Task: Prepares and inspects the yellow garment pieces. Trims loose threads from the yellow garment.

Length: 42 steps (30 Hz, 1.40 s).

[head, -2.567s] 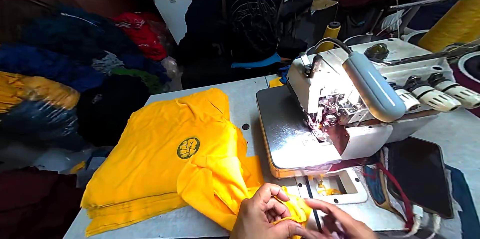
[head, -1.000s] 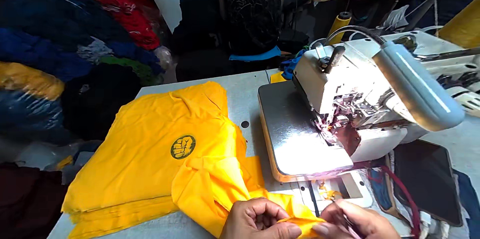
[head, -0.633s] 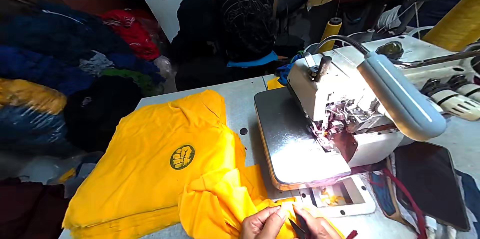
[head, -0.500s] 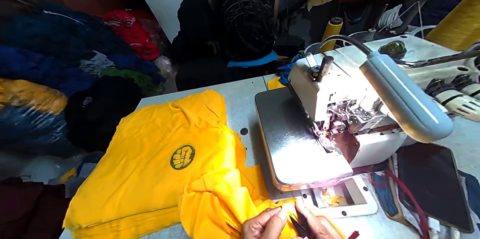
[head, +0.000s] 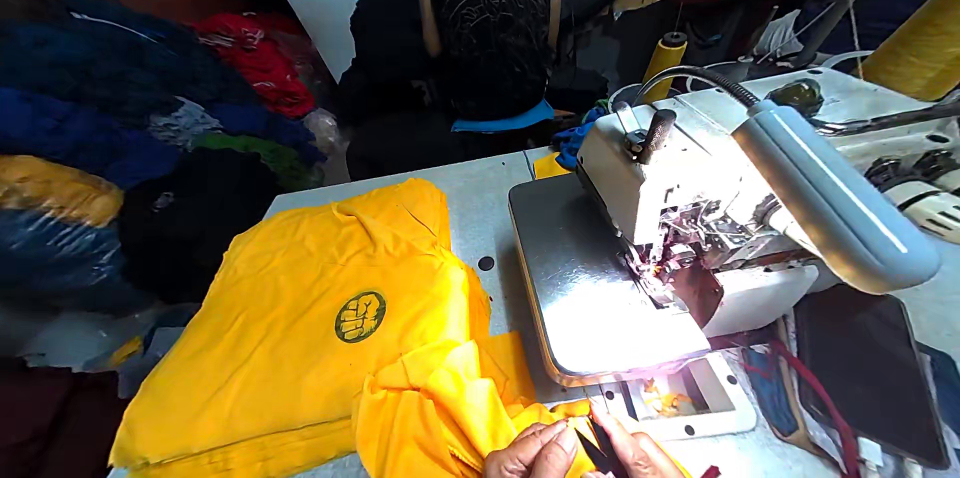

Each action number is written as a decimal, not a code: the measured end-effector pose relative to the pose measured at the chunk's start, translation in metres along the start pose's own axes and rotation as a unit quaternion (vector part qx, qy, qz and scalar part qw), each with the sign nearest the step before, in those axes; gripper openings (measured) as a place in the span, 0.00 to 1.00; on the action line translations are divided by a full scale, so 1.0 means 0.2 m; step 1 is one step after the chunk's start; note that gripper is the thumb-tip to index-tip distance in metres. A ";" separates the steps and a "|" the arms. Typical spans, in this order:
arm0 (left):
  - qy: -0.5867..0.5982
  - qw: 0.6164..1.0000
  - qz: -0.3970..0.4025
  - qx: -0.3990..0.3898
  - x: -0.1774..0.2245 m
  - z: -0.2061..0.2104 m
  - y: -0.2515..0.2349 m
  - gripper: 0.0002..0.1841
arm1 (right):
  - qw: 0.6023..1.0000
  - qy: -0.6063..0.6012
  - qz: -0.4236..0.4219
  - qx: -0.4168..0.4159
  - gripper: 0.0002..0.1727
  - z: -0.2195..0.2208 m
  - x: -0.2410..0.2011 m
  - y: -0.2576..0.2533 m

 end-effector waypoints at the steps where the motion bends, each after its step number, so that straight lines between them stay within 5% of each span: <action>1: 0.010 1.000 0.013 -0.009 -0.03 -0.01 -0.01 0.12 | 1.000 -0.002 0.000 0.003 0.25 0.00 0.00 0.00; 42: -0.014 0.995 0.068 -0.067 -0.06 -0.01 -0.04 0.12 | 0.997 0.041 -0.061 0.000 0.22 -0.04 0.05 -0.02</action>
Point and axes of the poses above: each hand's wrist, its own y-axis away from the middle knuckle, its own z-axis out of the palm, x = y × z, the point moved 4 cm from there along -y, towards the middle knuckle, and after that the axes turned 12 degrees about x, right-handed, at the moved point
